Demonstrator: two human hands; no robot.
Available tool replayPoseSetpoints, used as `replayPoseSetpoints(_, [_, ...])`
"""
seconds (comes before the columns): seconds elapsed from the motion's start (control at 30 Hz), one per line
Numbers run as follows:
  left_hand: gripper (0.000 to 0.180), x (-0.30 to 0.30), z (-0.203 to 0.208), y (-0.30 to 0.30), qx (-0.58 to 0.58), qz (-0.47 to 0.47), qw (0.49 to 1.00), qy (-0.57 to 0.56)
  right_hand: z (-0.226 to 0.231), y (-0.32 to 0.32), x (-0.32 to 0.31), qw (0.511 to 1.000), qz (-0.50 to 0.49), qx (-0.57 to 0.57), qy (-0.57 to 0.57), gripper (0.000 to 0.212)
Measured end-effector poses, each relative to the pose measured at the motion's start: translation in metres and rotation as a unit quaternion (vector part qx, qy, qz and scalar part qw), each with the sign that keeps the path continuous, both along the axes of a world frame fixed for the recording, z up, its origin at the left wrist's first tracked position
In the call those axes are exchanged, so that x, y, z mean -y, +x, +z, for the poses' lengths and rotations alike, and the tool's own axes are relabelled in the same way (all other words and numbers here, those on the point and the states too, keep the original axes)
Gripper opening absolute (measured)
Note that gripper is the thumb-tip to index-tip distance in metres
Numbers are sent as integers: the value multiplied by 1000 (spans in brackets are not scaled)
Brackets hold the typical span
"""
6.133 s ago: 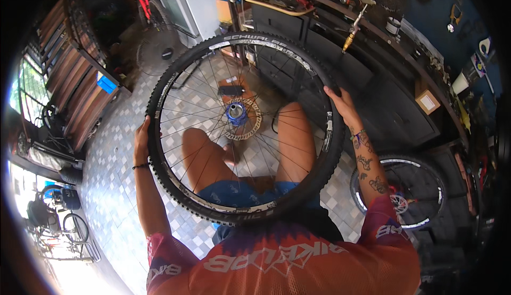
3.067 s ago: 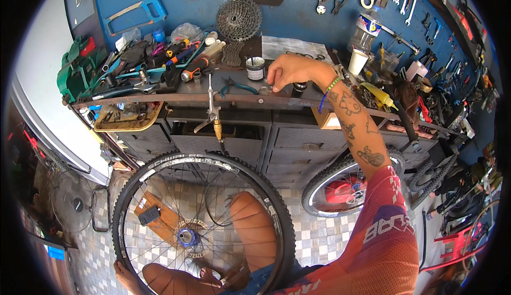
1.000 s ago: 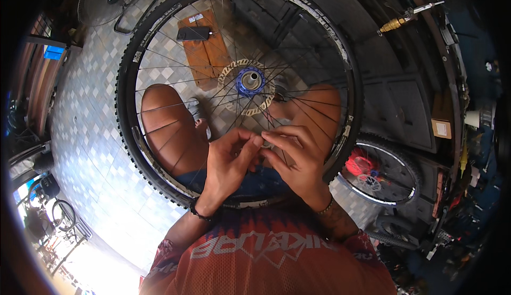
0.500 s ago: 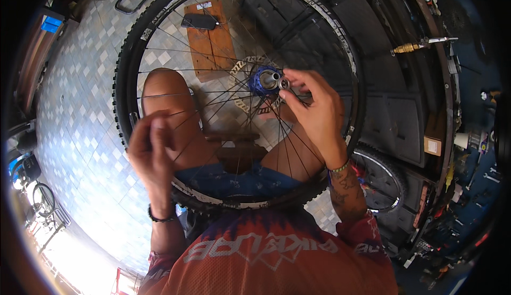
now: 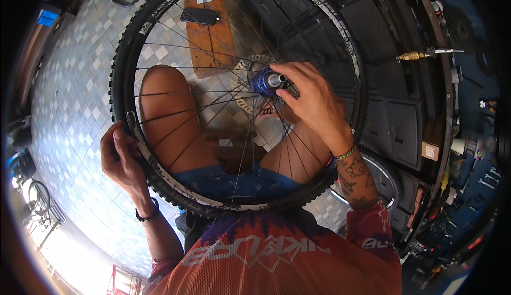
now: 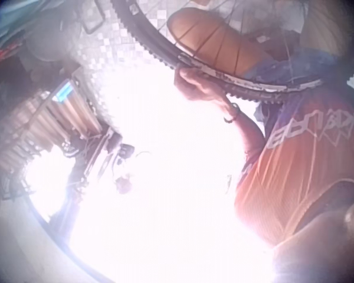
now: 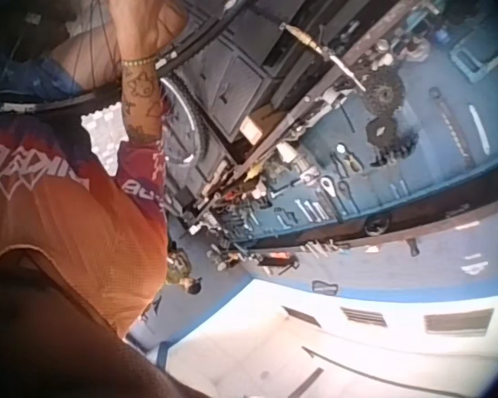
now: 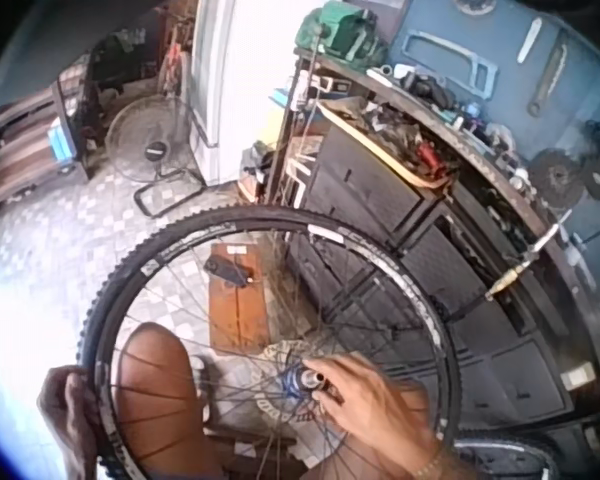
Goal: The person sits on the floor and works on a bicycle wheel hub. They use a small brush to apply lubricant to the hub, then insert a metal axle and a black plastic cap. They also apply lubricant to a small metal ring before placing it on the hub.
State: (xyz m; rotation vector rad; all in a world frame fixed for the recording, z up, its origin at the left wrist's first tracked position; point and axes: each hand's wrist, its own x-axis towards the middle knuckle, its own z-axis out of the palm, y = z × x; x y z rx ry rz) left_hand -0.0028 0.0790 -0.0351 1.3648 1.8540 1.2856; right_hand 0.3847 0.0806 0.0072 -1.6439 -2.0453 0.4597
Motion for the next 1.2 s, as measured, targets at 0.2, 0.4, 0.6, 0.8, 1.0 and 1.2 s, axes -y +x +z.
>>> replayPoseSetpoints(0.2, [28, -1, -3, -5, 4, -3, 1000, -2, 8, 3, 5, 999, -42, -2, -11, 48])
replayPoseSetpoints(0.4, [35, -10, -6, -2, -17, -24, 1000, 4, 13, 38, 29, 991, -123, -59, -2, 47])
replayPoseSetpoints(0.6, [47, -6, -30, -22, -93, -31, 992, 75, 102, 106, 68, 938, -256, -105, 209, 35])
replayPoseSetpoints(0.8, [53, -17, -26, -7, 64, 49, 993, 86, 196, 235, 176, 786, -465, 51, 404, 20])
replayPoseSetpoints(1.0, [52, -28, -57, -41, -10, 23, 987, 159, 240, 361, 232, 810, -505, 106, 280, 28])
replayPoseSetpoints(1.2, [48, -46, -95, -60, 1, 2, 980, 201, 259, 467, 241, 839, -478, 147, 214, 24])
